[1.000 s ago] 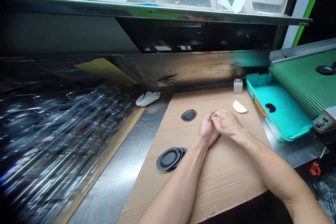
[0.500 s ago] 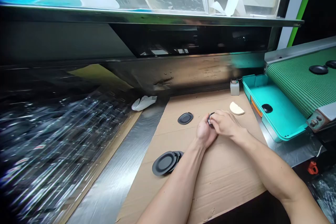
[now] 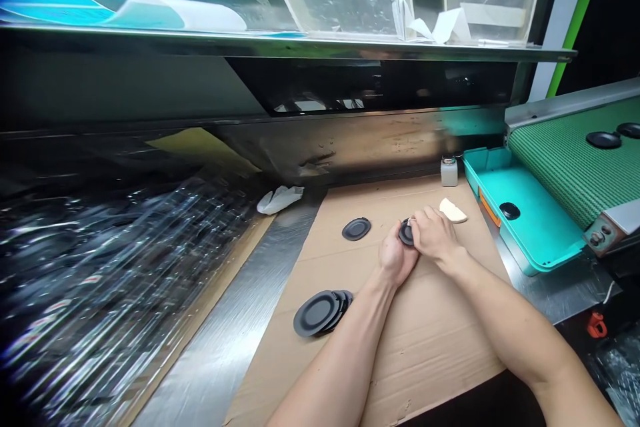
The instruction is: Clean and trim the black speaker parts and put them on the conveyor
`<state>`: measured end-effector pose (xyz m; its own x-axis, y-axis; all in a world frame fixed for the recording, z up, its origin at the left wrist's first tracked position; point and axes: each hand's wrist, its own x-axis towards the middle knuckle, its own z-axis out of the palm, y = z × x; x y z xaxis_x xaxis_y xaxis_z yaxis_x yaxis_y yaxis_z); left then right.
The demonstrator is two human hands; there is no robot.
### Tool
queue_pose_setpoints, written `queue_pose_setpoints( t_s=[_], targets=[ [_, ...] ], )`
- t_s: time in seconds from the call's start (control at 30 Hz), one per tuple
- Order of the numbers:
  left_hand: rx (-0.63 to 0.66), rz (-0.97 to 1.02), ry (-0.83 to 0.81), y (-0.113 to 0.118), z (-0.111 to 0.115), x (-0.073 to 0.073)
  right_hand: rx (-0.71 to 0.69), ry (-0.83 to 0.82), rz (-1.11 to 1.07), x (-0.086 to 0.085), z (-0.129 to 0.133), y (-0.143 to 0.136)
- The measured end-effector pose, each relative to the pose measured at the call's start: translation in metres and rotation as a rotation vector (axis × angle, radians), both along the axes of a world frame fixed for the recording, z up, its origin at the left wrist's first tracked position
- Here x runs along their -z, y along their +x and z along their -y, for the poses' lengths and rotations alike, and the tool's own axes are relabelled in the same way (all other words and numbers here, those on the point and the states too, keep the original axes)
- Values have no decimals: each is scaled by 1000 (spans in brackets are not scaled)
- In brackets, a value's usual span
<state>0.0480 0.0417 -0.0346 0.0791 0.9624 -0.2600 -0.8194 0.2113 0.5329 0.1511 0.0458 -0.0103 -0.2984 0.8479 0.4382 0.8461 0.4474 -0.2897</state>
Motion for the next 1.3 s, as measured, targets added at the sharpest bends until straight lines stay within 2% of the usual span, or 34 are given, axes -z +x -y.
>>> queue_pose_setpoints(
  t_s=[0.1,0.17,0.37,0.5,0.57,0.67,0.73,0.77,0.87,0.97,1.03,1.1,1.3],
  targets=[
    [-13,-50,15,0,0,-1,67,1,-16,4,-3,0],
    [-21,-72,21,-4,-1,-2,56,-32,-32,4,-2,2],
    [-77,-72,-12,-10,-3,-4,-160,-59,-73,5,2,3],
    [-107,-18,-18,-1,-1,-2,-22,14,-144,9,0,-5],
    [-120,-10,-21,1,-1,-1,-10,18,-184,10,1,-9],
    [-143,-31,-11,-1,0,-1,-175,-41,-210,8,3,-10],
    [-126,-45,-7,-5,0,-2,-274,-88,-167,6,3,-6],
    [-104,-51,-5,-6,0,-3,-276,-98,-136,5,3,-4],
    [-67,-57,6,-8,-1,-4,-157,-71,-73,3,2,3],
    [-106,-48,-10,-10,-4,-4,-208,-84,-77,3,2,5],
    [-75,-34,-14,-13,-5,-3,-222,-91,-107,5,3,2],
    [-22,1,3,-15,-4,-4,-167,-44,-172,7,4,-2],
    [111,130,49,-7,8,-12,-158,50,-396,6,5,-11]
  ],
)
